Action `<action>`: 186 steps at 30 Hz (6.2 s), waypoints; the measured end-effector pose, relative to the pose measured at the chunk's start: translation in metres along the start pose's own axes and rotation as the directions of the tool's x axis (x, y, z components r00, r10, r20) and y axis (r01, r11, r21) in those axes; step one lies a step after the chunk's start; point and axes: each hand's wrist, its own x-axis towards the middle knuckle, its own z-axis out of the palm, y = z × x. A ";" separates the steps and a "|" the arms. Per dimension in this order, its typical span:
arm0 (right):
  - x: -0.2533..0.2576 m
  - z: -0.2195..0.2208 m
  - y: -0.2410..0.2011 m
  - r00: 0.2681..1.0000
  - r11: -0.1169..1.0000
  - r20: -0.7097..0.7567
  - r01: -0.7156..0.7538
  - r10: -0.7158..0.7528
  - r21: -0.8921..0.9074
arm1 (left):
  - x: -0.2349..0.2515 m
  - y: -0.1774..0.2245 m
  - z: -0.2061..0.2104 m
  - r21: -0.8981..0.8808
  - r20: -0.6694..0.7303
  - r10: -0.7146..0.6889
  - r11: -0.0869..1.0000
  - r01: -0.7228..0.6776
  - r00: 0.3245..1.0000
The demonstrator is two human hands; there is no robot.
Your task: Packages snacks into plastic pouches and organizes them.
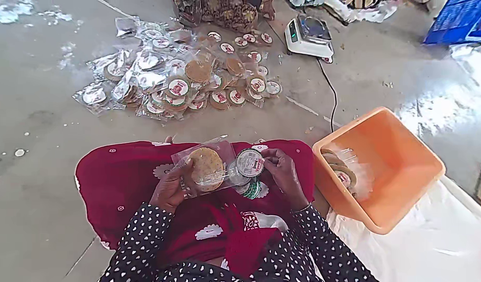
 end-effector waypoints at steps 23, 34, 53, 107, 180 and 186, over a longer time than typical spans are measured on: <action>-0.006 -0.009 -0.053 0.981 0.981 0.003 0.194 -0.194 0.003 | 0.013 -0.009 -0.015 -0.007 0.108 -0.009 1.000 0.010 0.994; -0.001 0.055 -0.064 0.938 0.971 0.294 0.124 -0.182 0.207 | 0.006 -0.007 -0.008 0.005 0.100 0.015 1.000 -0.015 0.995; -0.006 0.041 -0.068 0.887 0.913 0.273 0.403 -0.372 -0.064 | 0.003 -0.013 -0.005 0.177 0.118 0.060 0.981 -0.081 0.991; 0.306 0.093 -0.011 0.972 0.513 0.220 0.229 -0.079 -0.827 | 0.095 0.036 0.009 0.243 0.040 0.036 0.969 -0.045 0.999; -0.005 0.046 -0.056 0.950 0.944 0.311 -0.084 -0.021 0.320 | -0.014 -0.018 -0.006 0.156 0.029 0.110 0.981 -0.114 0.993; -0.010 0.053 -0.056 0.914 0.981 0.358 0.164 -0.190 0.101 | -0.017 -0.017 -0.003 0.169 0.039 0.115 0.978 -0.120 0.993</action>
